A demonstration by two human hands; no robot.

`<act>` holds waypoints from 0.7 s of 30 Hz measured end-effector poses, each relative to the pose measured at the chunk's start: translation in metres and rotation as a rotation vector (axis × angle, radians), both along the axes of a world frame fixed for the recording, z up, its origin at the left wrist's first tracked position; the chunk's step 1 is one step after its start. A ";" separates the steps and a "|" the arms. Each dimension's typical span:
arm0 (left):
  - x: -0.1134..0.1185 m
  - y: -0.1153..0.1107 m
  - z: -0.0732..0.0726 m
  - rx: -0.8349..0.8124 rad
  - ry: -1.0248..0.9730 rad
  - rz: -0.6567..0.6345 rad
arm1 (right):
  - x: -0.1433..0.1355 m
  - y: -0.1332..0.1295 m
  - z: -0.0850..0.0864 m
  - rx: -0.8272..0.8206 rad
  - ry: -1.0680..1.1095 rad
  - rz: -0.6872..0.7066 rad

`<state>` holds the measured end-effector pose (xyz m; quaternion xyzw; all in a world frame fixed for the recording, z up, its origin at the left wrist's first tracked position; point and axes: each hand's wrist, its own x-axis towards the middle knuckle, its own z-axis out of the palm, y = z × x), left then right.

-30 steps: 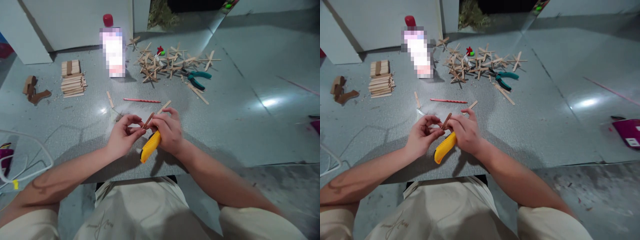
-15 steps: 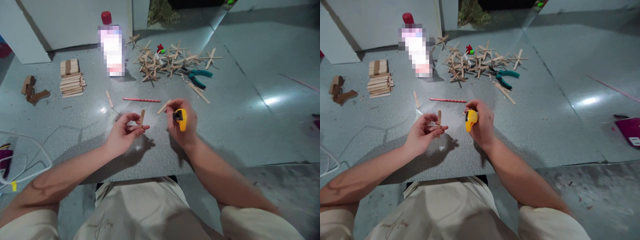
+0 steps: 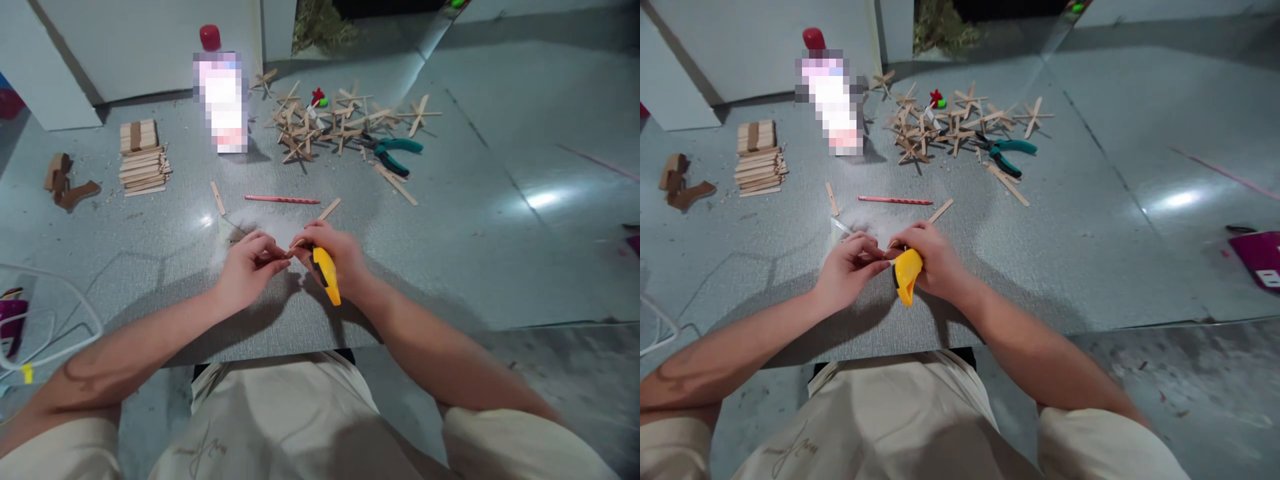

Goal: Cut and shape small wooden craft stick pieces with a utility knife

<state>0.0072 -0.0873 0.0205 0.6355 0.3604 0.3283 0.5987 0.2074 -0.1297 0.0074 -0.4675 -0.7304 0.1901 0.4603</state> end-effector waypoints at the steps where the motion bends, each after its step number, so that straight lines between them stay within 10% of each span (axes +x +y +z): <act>1: 0.000 0.001 -0.001 0.004 0.000 0.002 | 0.000 0.000 0.001 0.002 -0.009 0.005; 21: 0.001 0.008 -0.011 -0.082 -0.005 -0.060 | 0.007 0.001 -0.002 0.030 -0.039 0.011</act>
